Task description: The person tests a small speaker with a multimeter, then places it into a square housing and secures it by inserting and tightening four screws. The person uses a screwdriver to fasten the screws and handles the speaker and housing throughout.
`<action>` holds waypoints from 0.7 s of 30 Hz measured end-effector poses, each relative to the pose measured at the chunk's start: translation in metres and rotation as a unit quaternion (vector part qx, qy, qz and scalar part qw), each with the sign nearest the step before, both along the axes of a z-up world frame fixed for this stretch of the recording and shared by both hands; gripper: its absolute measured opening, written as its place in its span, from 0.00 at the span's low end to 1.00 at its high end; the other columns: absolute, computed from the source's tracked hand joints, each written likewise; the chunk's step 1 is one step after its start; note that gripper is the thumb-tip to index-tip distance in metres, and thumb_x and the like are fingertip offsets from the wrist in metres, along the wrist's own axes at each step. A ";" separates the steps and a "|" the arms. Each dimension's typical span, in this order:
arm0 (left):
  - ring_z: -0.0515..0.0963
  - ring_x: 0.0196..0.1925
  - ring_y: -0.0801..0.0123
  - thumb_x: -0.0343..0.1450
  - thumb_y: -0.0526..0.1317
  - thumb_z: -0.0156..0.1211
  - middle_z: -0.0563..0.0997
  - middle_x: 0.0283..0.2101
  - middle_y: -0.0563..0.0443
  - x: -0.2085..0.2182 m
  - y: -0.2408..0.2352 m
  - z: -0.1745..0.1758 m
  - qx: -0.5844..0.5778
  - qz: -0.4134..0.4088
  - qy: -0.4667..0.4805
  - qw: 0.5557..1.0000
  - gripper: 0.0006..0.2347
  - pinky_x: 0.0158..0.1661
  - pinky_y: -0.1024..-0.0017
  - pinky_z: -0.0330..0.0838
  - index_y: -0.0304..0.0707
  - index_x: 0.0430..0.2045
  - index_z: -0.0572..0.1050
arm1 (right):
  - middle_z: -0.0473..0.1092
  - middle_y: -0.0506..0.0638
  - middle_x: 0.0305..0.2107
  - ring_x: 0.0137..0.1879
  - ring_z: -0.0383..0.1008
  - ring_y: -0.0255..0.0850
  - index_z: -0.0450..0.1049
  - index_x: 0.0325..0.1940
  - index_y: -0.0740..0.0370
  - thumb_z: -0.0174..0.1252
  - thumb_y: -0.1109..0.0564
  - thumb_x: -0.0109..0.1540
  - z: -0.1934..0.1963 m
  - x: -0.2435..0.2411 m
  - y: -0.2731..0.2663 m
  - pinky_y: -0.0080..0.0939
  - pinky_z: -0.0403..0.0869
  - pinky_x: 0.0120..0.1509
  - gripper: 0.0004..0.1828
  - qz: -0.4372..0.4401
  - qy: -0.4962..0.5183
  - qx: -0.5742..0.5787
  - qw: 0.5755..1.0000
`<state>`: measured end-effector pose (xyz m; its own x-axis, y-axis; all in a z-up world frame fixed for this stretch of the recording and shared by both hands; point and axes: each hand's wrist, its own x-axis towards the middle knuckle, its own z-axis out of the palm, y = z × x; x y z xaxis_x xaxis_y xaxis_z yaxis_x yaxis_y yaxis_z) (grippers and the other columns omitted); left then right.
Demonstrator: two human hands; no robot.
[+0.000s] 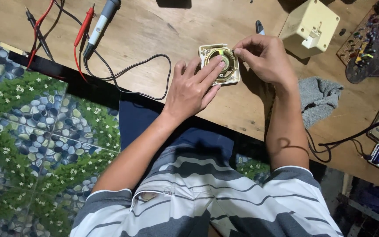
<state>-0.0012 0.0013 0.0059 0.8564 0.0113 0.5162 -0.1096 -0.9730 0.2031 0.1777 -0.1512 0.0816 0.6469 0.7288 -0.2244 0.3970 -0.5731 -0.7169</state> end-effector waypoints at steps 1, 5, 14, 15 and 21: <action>0.75 0.59 0.58 0.76 0.50 0.66 0.72 0.69 0.60 0.000 0.000 0.000 0.000 0.000 0.000 1.000 0.21 0.51 0.58 0.66 0.48 0.64 0.73 | 0.77 0.48 0.36 0.34 0.68 0.31 0.80 0.47 0.60 0.62 0.60 0.71 0.000 -0.001 0.001 0.29 0.68 0.35 0.03 0.000 0.000 0.000 1.000; 0.75 0.59 0.59 0.77 0.50 0.66 0.71 0.69 0.60 0.000 0.000 -0.002 0.004 0.002 0.004 1.000 0.21 0.51 0.59 0.66 0.48 0.64 0.73 | 0.77 0.49 0.36 0.34 0.69 0.32 0.81 0.47 0.61 0.63 0.60 0.70 -0.003 -0.002 0.002 0.30 0.69 0.35 0.03 -0.002 -0.028 -0.014 1.000; 0.76 0.59 0.58 0.77 0.50 0.66 0.71 0.69 0.61 0.001 0.000 -0.002 0.005 0.002 0.000 1.000 0.21 0.51 0.59 0.66 0.48 0.65 0.73 | 0.79 0.46 0.35 0.33 0.70 0.31 0.83 0.43 0.60 0.65 0.59 0.70 -0.005 -0.003 0.005 0.31 0.68 0.33 0.03 0.008 -0.094 0.000 0.996; 0.76 0.59 0.58 0.78 0.50 0.65 0.71 0.69 0.61 0.001 0.000 -0.001 0.009 0.002 -0.002 1.000 0.21 0.51 0.59 0.66 0.48 0.65 0.73 | 0.79 0.44 0.33 0.31 0.68 0.29 0.84 0.43 0.58 0.65 0.57 0.69 -0.005 -0.004 0.006 0.31 0.65 0.32 0.04 -0.004 -0.094 -0.011 0.996; 0.75 0.59 0.58 0.77 0.50 0.66 0.71 0.69 0.60 0.001 -0.001 0.000 0.002 0.000 0.002 1.000 0.21 0.52 0.58 0.66 0.48 0.64 0.72 | 0.79 0.47 0.34 0.31 0.67 0.32 0.83 0.44 0.58 0.67 0.57 0.69 -0.013 -0.002 0.003 0.33 0.67 0.32 0.03 0.002 -0.124 -0.031 0.992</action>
<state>-0.0006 0.0006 0.0057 0.8586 0.0088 0.5126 -0.1095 -0.9736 0.2002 0.1753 -0.1481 0.0687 0.6848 0.7212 -0.1042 0.5587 -0.6115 -0.5602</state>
